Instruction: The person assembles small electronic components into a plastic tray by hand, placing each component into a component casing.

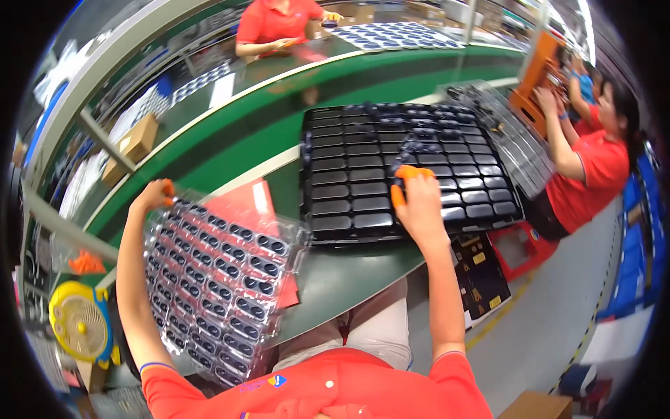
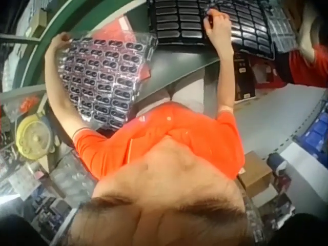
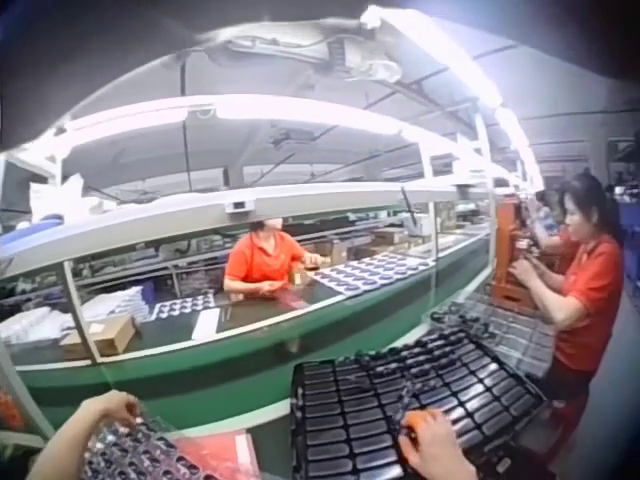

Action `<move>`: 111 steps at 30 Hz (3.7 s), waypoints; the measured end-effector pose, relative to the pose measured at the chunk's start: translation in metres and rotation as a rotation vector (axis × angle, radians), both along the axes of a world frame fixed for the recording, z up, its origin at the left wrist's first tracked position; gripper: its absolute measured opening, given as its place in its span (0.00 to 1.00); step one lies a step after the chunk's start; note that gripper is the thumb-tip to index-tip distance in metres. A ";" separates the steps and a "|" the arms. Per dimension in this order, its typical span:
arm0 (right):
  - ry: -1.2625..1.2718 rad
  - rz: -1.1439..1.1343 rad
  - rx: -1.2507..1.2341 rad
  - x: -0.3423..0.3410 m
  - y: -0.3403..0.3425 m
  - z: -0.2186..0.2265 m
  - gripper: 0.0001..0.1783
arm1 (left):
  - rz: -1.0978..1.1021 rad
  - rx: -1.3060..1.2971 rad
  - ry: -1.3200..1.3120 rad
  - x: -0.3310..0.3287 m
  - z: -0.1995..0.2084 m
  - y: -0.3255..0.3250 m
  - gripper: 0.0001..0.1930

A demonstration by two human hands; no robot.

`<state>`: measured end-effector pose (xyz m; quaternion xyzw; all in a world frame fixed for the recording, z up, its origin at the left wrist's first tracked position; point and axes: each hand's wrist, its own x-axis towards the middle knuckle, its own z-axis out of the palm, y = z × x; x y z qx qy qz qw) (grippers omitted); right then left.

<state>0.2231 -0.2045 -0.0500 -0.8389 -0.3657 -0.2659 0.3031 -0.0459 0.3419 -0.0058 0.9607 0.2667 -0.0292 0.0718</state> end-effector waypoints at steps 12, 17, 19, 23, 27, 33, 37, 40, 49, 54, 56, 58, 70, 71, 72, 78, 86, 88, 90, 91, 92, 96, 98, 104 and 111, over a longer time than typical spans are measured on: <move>-0.069 0.076 -0.156 0.004 0.004 0.003 0.14 | -0.124 -0.162 -0.732 0.019 0.036 -0.093 0.09; -0.001 0.067 -0.180 0.015 0.014 -0.003 0.15 | -0.268 -0.973 -0.687 0.061 0.062 -0.221 0.19; -0.014 0.084 -0.197 0.015 0.017 0.002 0.15 | -0.343 -1.091 -0.634 0.075 0.062 -0.258 0.19; 0.142 0.075 -0.443 0.014 0.018 0.025 0.17 | -0.508 -1.379 -0.584 0.095 0.047 -0.302 0.19; 0.289 0.150 -0.501 0.008 0.017 0.042 0.19 | -0.584 -1.555 -0.539 0.095 0.033 -0.321 0.20; 0.331 0.092 0.010 -0.020 0.013 0.065 0.20 | -0.572 -1.602 -0.433 0.091 0.027 -0.329 0.19; 0.180 0.088 -0.041 -0.009 0.012 0.040 0.18 | -0.573 -1.569 -0.487 0.097 0.020 -0.336 0.19; 0.006 0.101 -0.164 -0.010 0.010 0.036 0.16 | -0.559 -1.560 -0.428 0.098 0.009 -0.333 0.19; 0.104 0.232 -0.595 -0.022 -0.001 0.043 0.14 | -0.489 -1.612 -0.382 0.100 0.004 -0.337 0.18; 0.048 0.314 -0.294 -0.022 -0.008 0.036 0.12 | -0.545 -1.528 -0.398 0.099 0.006 -0.341 0.18; 0.084 0.314 -0.314 -0.024 -0.005 0.037 0.13 | -0.653 -1.386 -0.413 0.100 0.008 -0.345 0.20; 0.155 0.312 -0.355 -0.028 0.000 0.040 0.13 | -0.706 -1.326 -0.380 0.113 0.006 -0.352 0.18; 0.510 0.309 0.145 -0.018 -0.025 0.037 0.13 | -0.893 -0.735 -0.264 0.146 -0.007 -0.363 0.25; 0.511 0.305 0.146 -0.019 -0.023 0.036 0.13 | -0.924 -0.693 -0.330 0.146 -0.005 -0.363 0.25; 0.545 0.331 0.153 -0.019 -0.020 0.033 0.14 | -0.954 -0.649 -0.398 0.147 -0.004 -0.364 0.26; 0.744 0.357 0.404 -0.009 -0.014 0.012 0.13 | -0.910 -0.668 -0.315 0.161 -0.015 -0.372 0.24; 1.052 0.609 0.944 -0.015 -0.044 0.028 0.11 | -0.940 -0.683 -0.402 0.148 0.002 -0.365 0.21; 1.083 0.673 0.930 -0.023 -0.043 0.030 0.11 | -0.855 -0.899 -0.397 0.132 0.019 -0.365 0.19; 1.137 0.798 0.899 -0.033 -0.040 0.033 0.11 | -0.767 -1.097 -0.345 0.119 0.023 -0.363 0.17; 1.144 0.803 0.900 -0.041 -0.035 0.035 0.11 | -0.666 -1.285 -0.294 0.112 0.024 -0.362 0.16; 1.102 0.749 0.880 -0.050 -0.029 0.037 0.11 | -0.556 -1.469 -0.242 0.107 0.023 -0.361 0.14; 1.000 0.643 0.795 -0.071 -0.013 0.041 0.13 | -0.500 -1.506 -0.413 0.096 0.011 -0.361 0.15; 0.960 0.643 0.714 -0.076 -0.008 0.040 0.13 | -0.492 -1.514 -0.427 0.093 0.010 -0.360 0.15; 1.009 0.624 0.743 -0.082 -0.004 0.032 0.14 | -0.468 -1.559 -0.418 0.091 0.007 -0.360 0.17; 1.127 0.739 0.837 -0.071 -0.013 0.028 0.13 | -0.524 -1.531 -0.429 0.094 0.002 -0.356 0.19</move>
